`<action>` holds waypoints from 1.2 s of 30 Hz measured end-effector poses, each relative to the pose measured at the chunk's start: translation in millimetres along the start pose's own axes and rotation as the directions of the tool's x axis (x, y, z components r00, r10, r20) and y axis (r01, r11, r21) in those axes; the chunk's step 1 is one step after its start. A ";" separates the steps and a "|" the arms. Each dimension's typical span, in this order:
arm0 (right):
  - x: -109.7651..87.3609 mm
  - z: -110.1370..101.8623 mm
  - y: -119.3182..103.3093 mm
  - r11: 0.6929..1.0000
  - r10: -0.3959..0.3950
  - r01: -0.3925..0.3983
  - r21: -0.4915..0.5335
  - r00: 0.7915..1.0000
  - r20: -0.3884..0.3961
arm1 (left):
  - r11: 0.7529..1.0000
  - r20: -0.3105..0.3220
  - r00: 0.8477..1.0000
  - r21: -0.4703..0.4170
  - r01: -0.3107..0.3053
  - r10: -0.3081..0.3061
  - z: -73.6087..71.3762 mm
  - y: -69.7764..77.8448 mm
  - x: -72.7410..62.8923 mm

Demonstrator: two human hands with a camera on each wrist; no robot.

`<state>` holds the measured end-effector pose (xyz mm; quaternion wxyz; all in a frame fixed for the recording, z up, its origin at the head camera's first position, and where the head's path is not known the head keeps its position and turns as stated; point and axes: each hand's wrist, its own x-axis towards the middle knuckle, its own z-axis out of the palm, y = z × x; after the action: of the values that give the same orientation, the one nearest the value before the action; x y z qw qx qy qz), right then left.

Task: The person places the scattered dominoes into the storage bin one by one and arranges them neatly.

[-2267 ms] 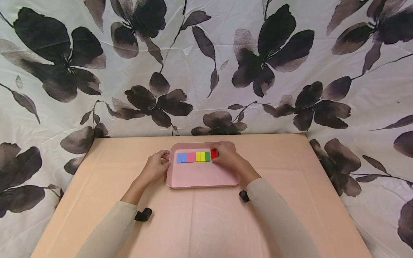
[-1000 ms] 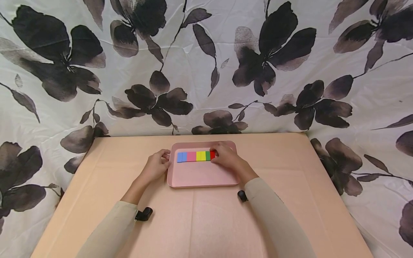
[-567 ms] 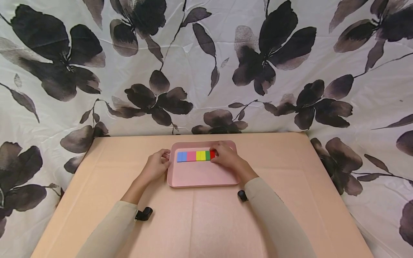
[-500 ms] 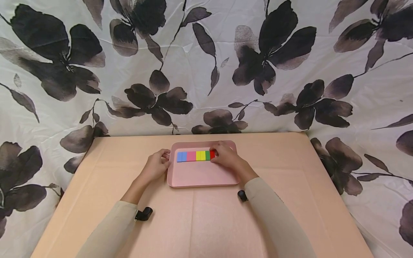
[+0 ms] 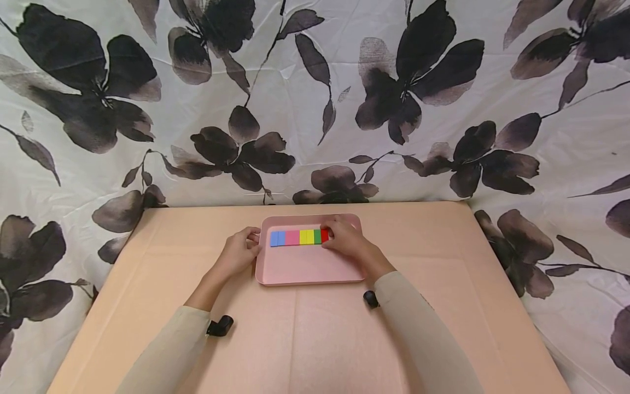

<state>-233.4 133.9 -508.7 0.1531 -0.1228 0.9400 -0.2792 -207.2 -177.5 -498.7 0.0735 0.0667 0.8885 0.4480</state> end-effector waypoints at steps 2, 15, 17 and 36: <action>-0.7 0.4 1.0 1.000 -0.001 0.001 0.009 1.000 -0.002 | 1.000 0.002 1.000 0.000 0.002 -0.002 -0.1 -0.7 -0.8; -21.3 -40.2 -3.0 0.995 -0.068 0.077 0.056 0.987 -0.149 | 1.000 0.013 1.000 -0.024 0.008 -0.008 -24.9 7.2 -7.4; -26.8 -49.6 -4.3 0.995 -0.069 0.080 0.052 0.979 -0.190 | 0.999 0.005 1.000 0.043 -0.021 0.021 -33.0 9.4 -9.4; -73.1 -82.0 11.4 0.934 -0.296 0.136 -0.330 0.811 -0.504 | 0.863 0.001 0.976 0.466 -0.195 0.220 -63.9 36.2 -25.7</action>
<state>-196.8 206.3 -433.7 -0.1729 -0.1653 0.9535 -0.1834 -192.3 -211.2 -430.2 -0.0162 0.1656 0.9589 0.2299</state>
